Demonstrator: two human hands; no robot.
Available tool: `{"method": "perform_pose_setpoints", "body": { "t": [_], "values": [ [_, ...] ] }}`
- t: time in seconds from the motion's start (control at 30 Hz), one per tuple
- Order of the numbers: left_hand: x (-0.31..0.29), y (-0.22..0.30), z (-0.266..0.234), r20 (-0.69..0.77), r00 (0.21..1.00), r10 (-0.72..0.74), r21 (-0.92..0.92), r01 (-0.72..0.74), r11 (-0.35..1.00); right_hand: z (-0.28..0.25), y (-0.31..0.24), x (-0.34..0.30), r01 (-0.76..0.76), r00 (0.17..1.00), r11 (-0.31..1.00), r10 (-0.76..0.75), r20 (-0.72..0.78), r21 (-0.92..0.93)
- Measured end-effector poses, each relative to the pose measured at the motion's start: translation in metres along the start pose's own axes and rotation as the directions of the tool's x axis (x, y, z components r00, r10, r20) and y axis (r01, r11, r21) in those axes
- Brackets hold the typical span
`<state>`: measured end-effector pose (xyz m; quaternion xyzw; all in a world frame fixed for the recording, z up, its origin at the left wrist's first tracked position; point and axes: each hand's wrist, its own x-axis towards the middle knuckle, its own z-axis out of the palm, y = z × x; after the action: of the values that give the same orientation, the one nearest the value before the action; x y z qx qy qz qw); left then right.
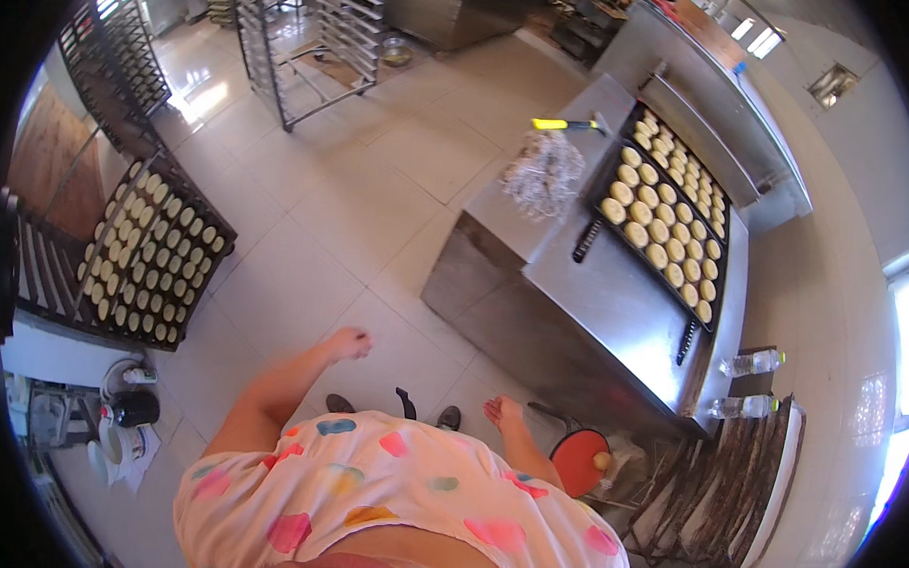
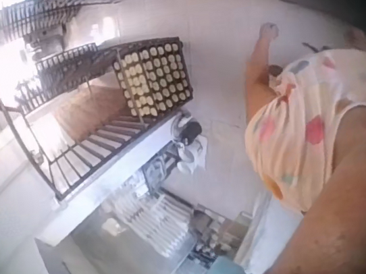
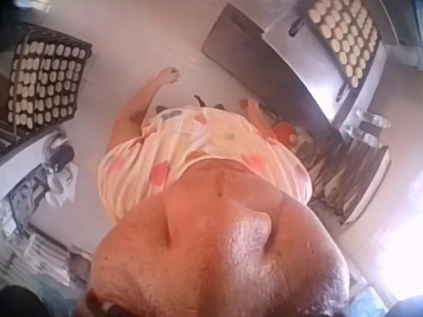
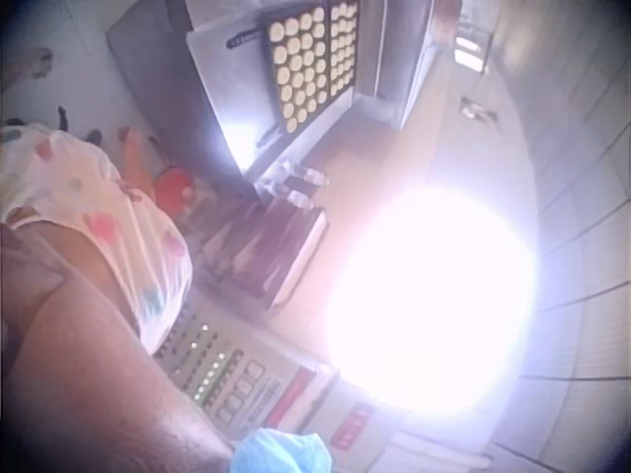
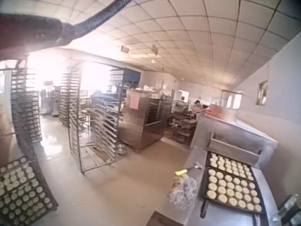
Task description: The person moves baking trays of patterned cookies from a storage rack to a stainless steel table and adjusts the position of the cookies on the trays by hand.
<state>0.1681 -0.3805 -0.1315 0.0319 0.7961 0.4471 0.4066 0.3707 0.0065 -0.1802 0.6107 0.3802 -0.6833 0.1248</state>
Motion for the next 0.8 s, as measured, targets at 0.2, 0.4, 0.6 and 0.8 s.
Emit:
{"method": "perform_pose_setpoints", "body": {
  "t": [0.2, 0.4, 0.6, 0.8],
  "values": [
    [-0.217, -0.196, -0.12, -0.41, 0.637, -0.652, -0.694, 0.246, 0.677, 0.199, 0.004, -0.01, 0.453, 0.888, 0.587, -0.23, 0.398, -0.671],
    [-0.333, -0.293, -0.172, -0.524, 0.465, -0.714, -0.834, -0.11, 0.54, 0.378, 0.027, -0.069, 0.53, 0.785, 0.587, -0.067, 0.616, -0.612],
    [-0.32, -0.281, -0.153, -0.326, 0.482, -0.813, -0.945, -0.187, 0.268, 0.513, 0.08, -0.117, 0.495, 0.683, 0.539, 0.242, 0.689, -0.681],
    [-0.301, -0.266, -0.216, -0.334, 0.533, -0.777, -0.921, -0.359, 0.149, 0.676, 0.113, -0.153, 0.537, 0.548, 0.512, 0.393, 0.739, -0.67]
  ]
}}
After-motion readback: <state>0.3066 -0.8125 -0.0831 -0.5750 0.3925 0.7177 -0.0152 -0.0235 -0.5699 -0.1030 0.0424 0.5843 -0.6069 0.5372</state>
